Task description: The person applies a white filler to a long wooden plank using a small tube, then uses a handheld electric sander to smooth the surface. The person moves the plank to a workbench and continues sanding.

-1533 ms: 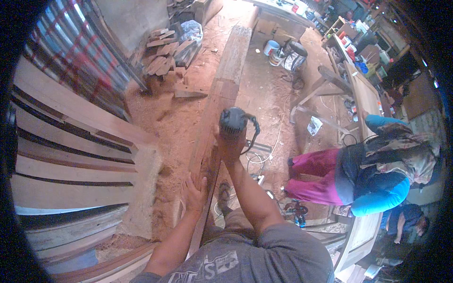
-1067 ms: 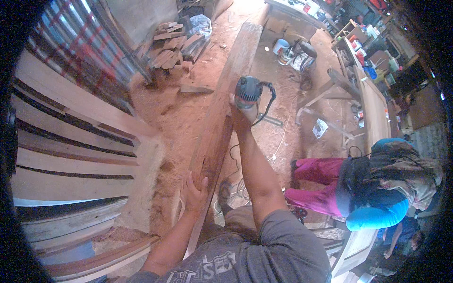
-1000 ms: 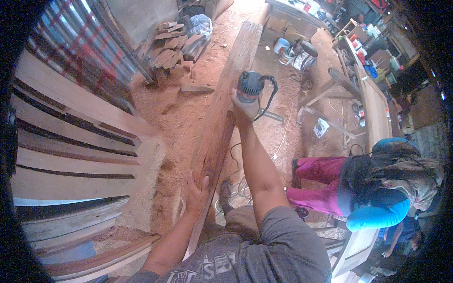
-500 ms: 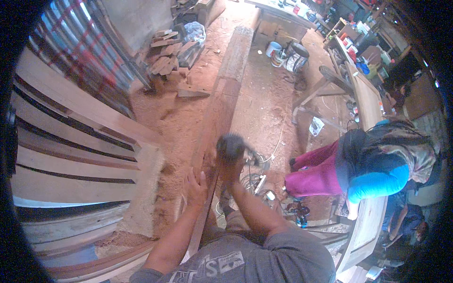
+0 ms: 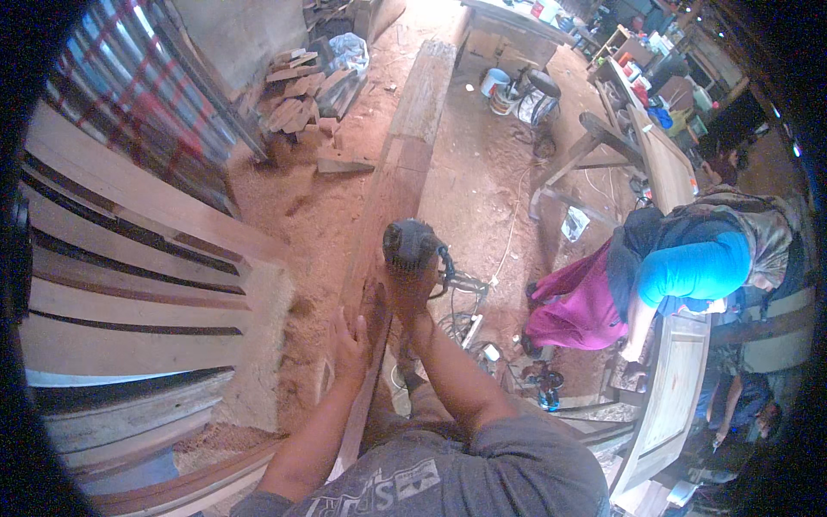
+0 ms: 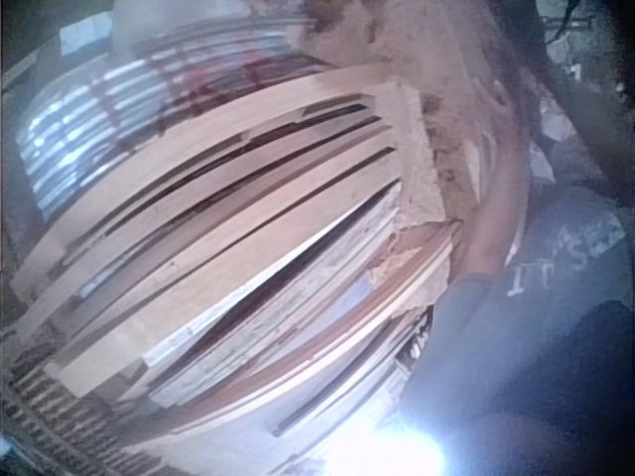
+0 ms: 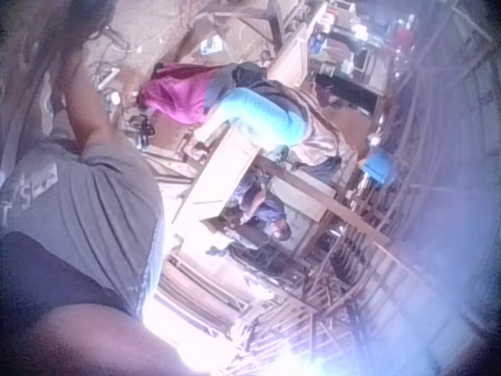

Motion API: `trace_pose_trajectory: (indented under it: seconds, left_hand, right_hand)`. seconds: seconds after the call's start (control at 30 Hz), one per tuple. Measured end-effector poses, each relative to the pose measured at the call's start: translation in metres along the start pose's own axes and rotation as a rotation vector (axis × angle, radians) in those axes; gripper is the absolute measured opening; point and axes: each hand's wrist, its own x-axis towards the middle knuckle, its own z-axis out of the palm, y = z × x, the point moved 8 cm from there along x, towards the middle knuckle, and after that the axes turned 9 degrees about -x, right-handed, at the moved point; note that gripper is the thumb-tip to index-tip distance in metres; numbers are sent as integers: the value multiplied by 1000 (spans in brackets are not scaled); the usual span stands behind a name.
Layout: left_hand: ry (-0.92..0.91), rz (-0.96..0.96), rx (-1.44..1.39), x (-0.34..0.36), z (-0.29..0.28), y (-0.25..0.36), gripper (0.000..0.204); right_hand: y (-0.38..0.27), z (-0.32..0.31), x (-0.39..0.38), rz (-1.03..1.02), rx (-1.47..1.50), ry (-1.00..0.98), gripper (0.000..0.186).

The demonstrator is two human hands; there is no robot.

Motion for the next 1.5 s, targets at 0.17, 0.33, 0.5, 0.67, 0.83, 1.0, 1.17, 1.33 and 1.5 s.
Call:
trace_pose_trajectory:
  seconds: [0.17, 0.33, 0.5, 0.67, 0.83, 1.0, 1.17, 1.33, 1.5]
  left_hand:
    - [10, -32, 34, 0, -8, 9, 67]
    - [-21, -51, 16, 2, -8, 15, 65]
    - [-12, -53, -14, 5, -12, 18, 65]
    - [20, -22, 36, 2, -9, 11, 65]
    - [57, -35, -56, 0, -1, -10, 62]
    - [25, -46, -20, 2, -8, 13, 60]
    - [-1, -41, -181, 5, -23, 2, 61]
    - [-66, 42, 53, -56, -68, -50, 69]
    - [-227, -146, 110, -141, -84, -62, 74]
  right_hand:
    - [1, 5, 39, -1, 99, 76, 67]
    - [23, 20, 78, 25, 109, 63, 66]
    - [31, 44, 128, -128, -101, 62, 55]
    - [58, 82, 202, 71, 459, 42, 47]
    - [44, 82, 211, 76, 458, 6, 42]
    - [30, 26, 140, 40, 254, 43, 49]
    - [-13, -27, -41, 43, -80, -231, 47]
    - [-75, -96, -189, -30, -124, -297, 53]
    - [-46, -86, -212, 291, 176, -206, 48]
